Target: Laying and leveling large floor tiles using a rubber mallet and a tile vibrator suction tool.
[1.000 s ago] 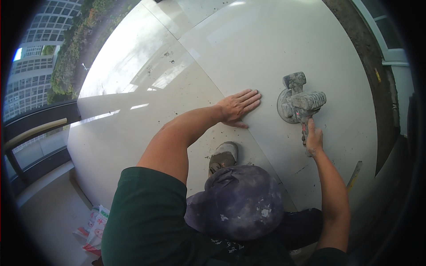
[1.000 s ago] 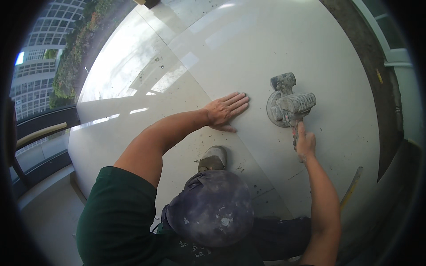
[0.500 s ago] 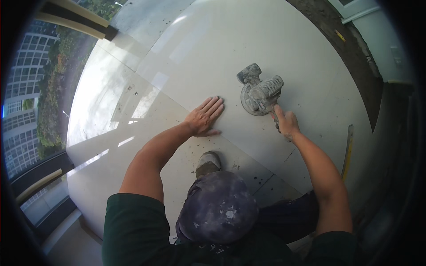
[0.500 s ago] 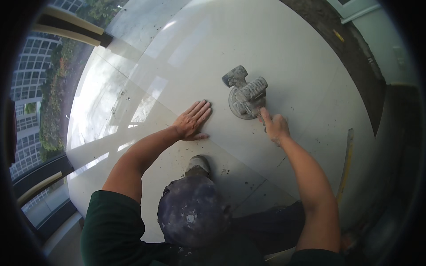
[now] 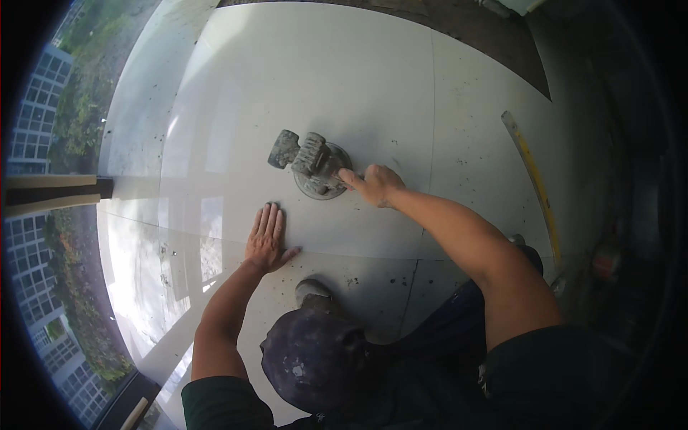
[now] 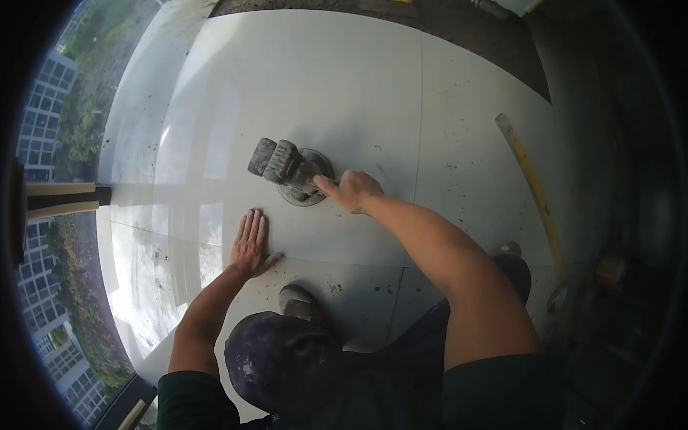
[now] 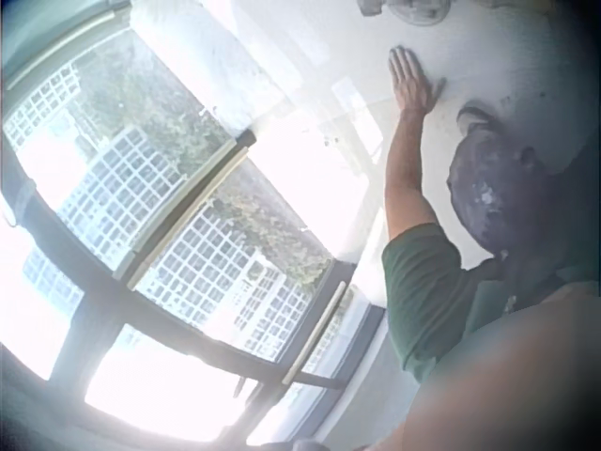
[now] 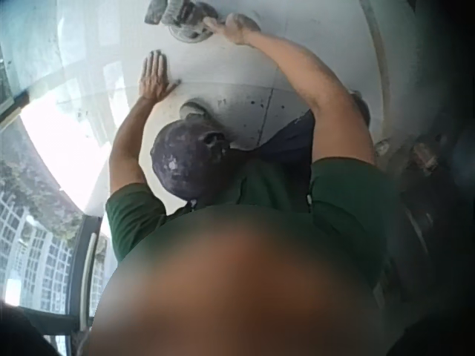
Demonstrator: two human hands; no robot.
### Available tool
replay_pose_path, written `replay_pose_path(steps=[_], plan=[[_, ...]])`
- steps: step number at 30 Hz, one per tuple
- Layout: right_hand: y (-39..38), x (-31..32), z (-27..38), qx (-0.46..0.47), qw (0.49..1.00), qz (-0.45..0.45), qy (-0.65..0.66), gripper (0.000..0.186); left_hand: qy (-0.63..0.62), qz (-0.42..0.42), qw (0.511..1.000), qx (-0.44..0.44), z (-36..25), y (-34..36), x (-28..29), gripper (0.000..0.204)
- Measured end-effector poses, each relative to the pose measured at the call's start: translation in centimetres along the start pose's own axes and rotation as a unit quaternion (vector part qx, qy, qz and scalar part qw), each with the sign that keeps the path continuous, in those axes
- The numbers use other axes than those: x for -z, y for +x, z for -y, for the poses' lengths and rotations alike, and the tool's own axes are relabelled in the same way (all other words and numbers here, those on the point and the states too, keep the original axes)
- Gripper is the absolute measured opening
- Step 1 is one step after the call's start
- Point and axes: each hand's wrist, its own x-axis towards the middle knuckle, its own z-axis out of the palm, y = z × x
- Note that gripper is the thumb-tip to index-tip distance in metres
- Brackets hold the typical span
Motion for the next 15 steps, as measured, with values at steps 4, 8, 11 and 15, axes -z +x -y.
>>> replay_pose_path(steps=[4,8,11,15], plan=[[-0.8,0.5,0.6,0.006,0.999,0.024,0.023,0.091,0.017,0.014,1.0,0.016,0.1,0.3,-0.2,0.109],[-0.9,0.6,0.3,0.0,0.999,0.028,0.035,0.088,0.016,0.017,1.0,0.013,0.2,0.6,-0.4,0.109],[-1.0,0.3,0.5,0.001,1.0,0.021,0.023,0.086,0.009,0.019,1.0,0.01,0.1,0.5,-0.2,0.108],[-1.0,0.3,0.8,-0.006,1.0,0.029,0.01,0.084,-0.011,-0.027,1.0,-0.001,0.4,0.0,-1.4,0.108]])
